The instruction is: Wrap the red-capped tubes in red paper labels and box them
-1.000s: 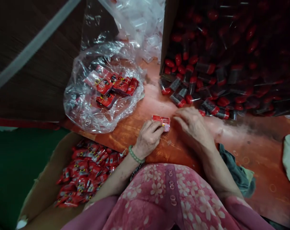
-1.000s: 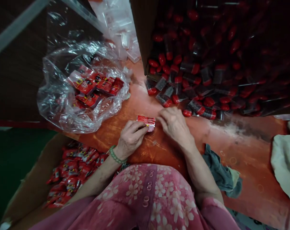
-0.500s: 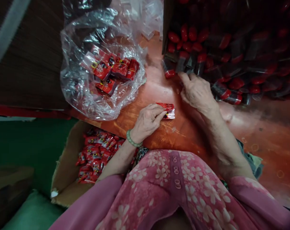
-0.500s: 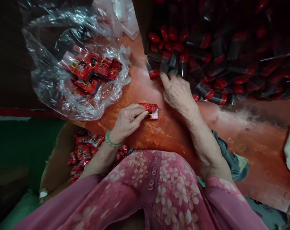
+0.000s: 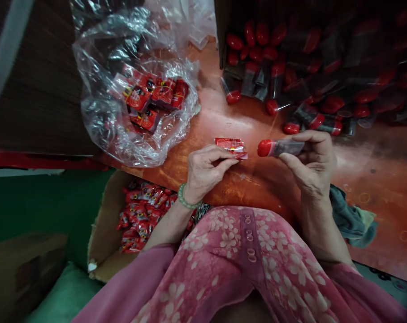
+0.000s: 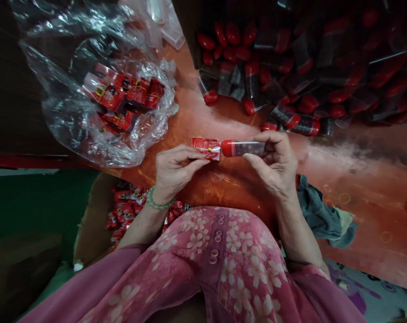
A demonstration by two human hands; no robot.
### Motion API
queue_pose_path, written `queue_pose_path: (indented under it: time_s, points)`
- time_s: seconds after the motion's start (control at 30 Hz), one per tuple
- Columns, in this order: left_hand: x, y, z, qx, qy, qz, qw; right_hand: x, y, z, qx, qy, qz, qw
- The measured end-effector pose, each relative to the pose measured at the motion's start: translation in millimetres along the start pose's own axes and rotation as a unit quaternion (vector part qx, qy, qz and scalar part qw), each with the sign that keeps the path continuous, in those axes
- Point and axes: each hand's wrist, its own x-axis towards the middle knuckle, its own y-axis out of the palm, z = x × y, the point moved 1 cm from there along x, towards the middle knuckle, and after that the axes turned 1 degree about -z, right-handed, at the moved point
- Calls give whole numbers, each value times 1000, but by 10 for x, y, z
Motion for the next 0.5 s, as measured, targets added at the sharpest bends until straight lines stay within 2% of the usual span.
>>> queue_pose_path:
  time_s: [0.13,0.23,0.33,0.43,0.5]
  points:
    - [-21,-2,-86,-24,-14,21,999,-105,32,0,32,8,66,997]
    - [-31,-3,-103,-49,-39,36,997,-134,3,-54,-13,6,93,996]
    - [-38,-3,-94,-61,-65,47,995,-127,-45,-30,-71,-28,121,990]
    - [-46,0,-79,-68,-118,77,988,-115,-78,44,-109,-46,142,983]
    - [-52,2,-72,-83,-172,106,976,-121,-95,70,-113,-28,140,983]
